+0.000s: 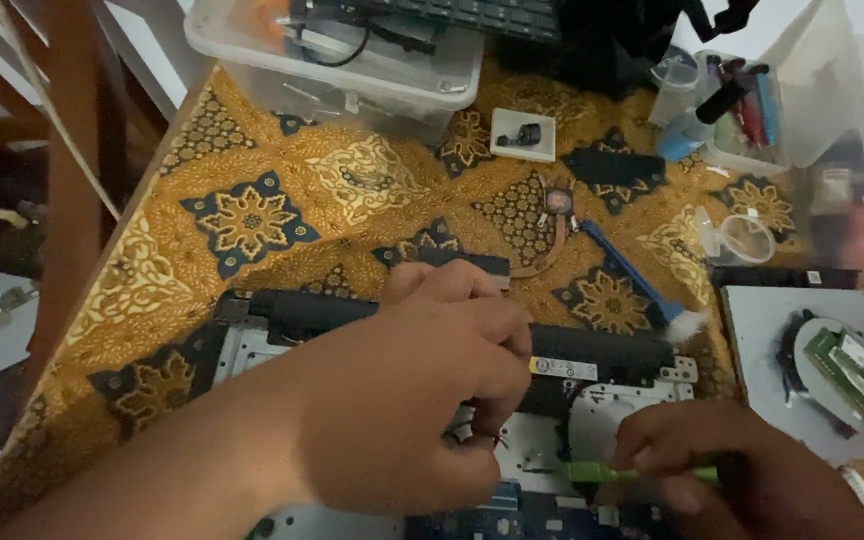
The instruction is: Removing internal hardware components such as the motherboard and hard drive from a laptop chassis.
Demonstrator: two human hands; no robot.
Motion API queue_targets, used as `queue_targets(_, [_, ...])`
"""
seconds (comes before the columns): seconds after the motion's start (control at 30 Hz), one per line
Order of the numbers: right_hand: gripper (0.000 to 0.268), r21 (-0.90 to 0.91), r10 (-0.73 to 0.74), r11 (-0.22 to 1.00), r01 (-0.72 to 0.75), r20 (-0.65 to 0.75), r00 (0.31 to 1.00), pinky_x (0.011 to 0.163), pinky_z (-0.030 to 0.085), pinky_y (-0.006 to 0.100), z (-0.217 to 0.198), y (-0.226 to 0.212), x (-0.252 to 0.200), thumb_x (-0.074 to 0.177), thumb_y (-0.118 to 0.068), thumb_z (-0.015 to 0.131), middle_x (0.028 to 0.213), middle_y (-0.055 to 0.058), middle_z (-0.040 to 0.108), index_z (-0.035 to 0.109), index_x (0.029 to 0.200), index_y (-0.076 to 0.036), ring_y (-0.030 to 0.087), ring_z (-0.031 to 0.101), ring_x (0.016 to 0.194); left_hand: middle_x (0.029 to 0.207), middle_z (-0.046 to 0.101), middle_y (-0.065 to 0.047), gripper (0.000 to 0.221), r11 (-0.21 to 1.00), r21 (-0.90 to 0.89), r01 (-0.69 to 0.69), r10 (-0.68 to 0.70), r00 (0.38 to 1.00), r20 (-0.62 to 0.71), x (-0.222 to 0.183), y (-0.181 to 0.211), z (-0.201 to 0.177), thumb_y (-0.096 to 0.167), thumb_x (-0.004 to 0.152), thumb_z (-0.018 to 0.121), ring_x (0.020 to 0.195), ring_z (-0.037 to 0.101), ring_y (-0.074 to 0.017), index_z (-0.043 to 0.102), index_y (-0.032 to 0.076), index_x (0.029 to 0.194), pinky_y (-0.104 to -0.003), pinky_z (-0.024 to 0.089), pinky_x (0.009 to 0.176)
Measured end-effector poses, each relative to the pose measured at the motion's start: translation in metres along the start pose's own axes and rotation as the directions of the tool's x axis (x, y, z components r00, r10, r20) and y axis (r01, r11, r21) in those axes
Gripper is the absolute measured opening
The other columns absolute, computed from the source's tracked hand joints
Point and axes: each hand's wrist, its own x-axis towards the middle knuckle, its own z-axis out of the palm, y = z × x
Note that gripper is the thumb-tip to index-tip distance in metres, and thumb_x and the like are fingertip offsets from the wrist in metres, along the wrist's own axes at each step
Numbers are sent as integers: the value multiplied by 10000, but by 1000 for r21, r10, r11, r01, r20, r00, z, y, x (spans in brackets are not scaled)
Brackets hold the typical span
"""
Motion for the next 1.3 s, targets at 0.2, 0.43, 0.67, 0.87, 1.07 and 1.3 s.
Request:
queue_targets(0.2, [267,59,-308,951,305,317,897,848,664,353,-29,16,18,875,-146,702,1097,109,889,767,1133,-156,225,922,983,960,658,-2,229,999,-20,-26,26,1000,5,0,-1,-3,233,811,699,1117,516,-242,598,174,614,-488,283,933])
queue_targets(0.43, [405,-240,31,830,503,921,387,936,572,428,-109,163,49,996,-331,609,1290,37,741,740,1378,-308,232,698,1164,918,626,-4,208,997,-45,-69,69,998,-12,-2,-5,-1,236,842,711,1093,530,-239,632,171,661,-505,265,990])
queue_targets(0.67, [286,-83,-361,918,388,233,903,787,822,265,-64,50,18,926,-291,579,1139,64,840,668,1173,-177,117,986,839,943,651,7,151,998,-33,-61,61,998,-2,-1,-4,0,235,833,684,1085,512,-231,683,178,693,-514,271,950])
queue_targets(0.87, [225,-85,-233,967,239,71,970,929,720,400,-52,59,3,894,-232,632,1017,105,871,762,1052,-141,206,900,935,922,652,3,146,994,-9,-109,108,993,-41,0,-4,6,206,838,659,1080,518,-235,678,187,694,-492,277,962])
queue_targets(1.07, [257,-28,-292,951,308,242,925,906,743,390,-68,62,18,885,-264,672,1065,120,892,789,1071,-131,218,932,973,892,620,-6,222,982,70,-175,179,982,-54,1,-4,11,188,901,657,986,479,-246,702,184,683,-485,280,878])
queue_targets(1.3, [354,-4,-383,922,388,160,910,865,744,335,-59,55,20,967,-441,584,1001,123,858,695,1068,-120,194,918,894,941,634,-2,208,983,78,-165,165,986,1,-1,-2,10,271,938,666,953,483,-244,737,224,749,-497,280,876])
